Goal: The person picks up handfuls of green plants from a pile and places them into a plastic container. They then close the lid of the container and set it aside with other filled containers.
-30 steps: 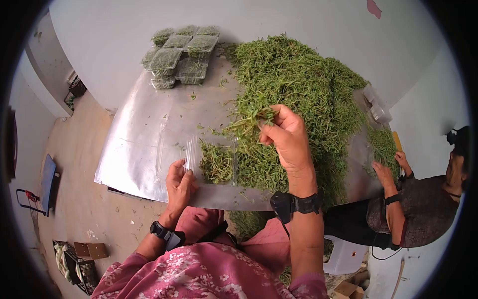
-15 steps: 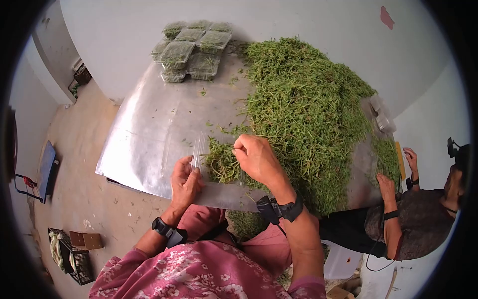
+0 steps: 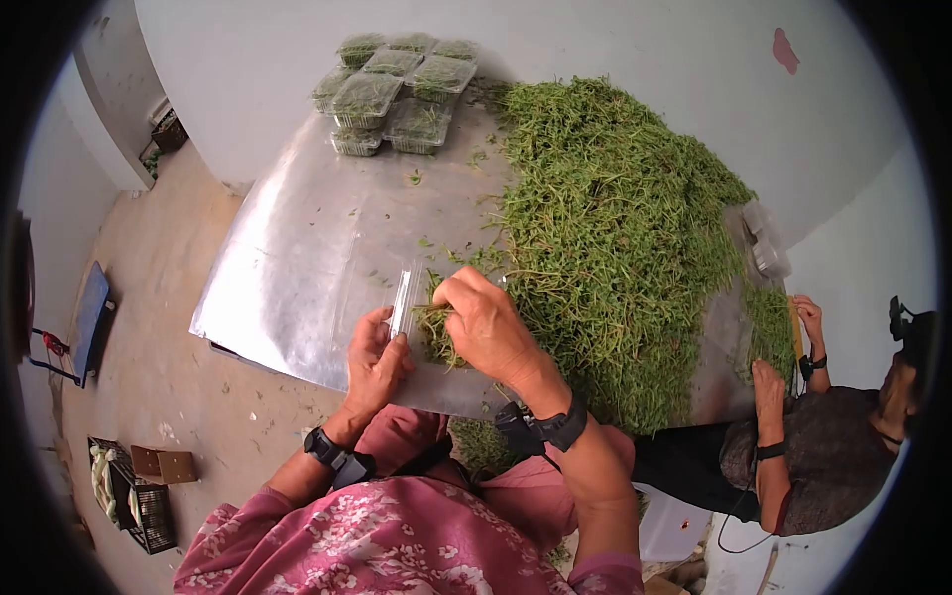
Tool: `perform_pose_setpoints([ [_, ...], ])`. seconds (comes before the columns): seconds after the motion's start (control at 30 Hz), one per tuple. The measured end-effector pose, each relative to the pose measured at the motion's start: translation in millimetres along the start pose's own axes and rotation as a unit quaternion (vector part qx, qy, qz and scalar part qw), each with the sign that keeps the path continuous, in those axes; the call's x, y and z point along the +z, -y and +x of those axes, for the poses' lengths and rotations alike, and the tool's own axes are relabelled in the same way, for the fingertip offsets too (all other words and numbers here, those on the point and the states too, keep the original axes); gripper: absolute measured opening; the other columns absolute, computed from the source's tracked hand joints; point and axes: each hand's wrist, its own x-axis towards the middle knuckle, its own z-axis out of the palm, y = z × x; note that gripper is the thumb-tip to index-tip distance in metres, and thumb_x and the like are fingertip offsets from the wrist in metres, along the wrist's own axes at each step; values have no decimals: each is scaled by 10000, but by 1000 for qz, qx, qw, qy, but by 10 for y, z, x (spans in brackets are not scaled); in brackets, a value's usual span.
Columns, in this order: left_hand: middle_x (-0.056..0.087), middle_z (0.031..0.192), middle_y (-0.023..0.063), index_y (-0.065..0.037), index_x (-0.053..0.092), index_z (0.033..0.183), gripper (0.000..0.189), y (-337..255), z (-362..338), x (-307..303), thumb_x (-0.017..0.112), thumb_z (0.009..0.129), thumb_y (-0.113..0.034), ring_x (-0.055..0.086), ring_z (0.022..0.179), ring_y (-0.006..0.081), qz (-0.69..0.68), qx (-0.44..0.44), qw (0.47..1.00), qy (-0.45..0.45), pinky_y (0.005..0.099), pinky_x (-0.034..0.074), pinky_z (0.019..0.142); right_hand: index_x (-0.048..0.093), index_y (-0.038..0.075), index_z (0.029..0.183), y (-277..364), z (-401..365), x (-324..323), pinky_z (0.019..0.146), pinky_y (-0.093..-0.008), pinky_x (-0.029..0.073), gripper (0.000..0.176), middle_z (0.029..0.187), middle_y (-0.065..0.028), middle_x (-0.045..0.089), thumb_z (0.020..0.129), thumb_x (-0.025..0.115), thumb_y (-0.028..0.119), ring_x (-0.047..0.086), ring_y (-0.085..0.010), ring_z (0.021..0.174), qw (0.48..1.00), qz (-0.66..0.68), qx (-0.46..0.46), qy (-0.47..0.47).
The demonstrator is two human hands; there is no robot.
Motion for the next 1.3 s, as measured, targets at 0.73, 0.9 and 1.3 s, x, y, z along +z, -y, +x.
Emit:
perform_pose_setpoints([
  [0.73, 549, 745, 33, 11, 357, 1301, 415, 12, 2, 17, 507, 924, -72, 536, 581, 85, -1, 3, 1000, 8, 215, 429, 506, 603, 51, 992, -61, -98, 58, 839, -408, 364, 206, 1053, -90, 566, 789, 637, 58, 551, -267, 1000, 994, -109, -2, 25],
  [0.9, 547, 748, 37, 15, 356, 1299, 413, 67, -9, 12, 504, 922, -67, 534, 578, 83, 4, 13, 1000, 2, 216, 425, 507, 622, 65, 899, -188, -229, 381, 832, -404, 352, 137, 951, -76, 544, 764, 608, 53, 539, -229, 1020, 980, -159, -39, 111],
  [1.3, 554, 727, 38, 14, 346, 1319, 437, 5, -6, 2, 512, 927, -87, 535, 571, 89, 16, -6, 1000, -8, 218, 423, 501, 660, 55, 943, -91, -98, -353, 802, -381, 406, 177, 871, -114, 624, 767, 644, 66, 609, -295, 833, 989, -88, 80, 86],
])
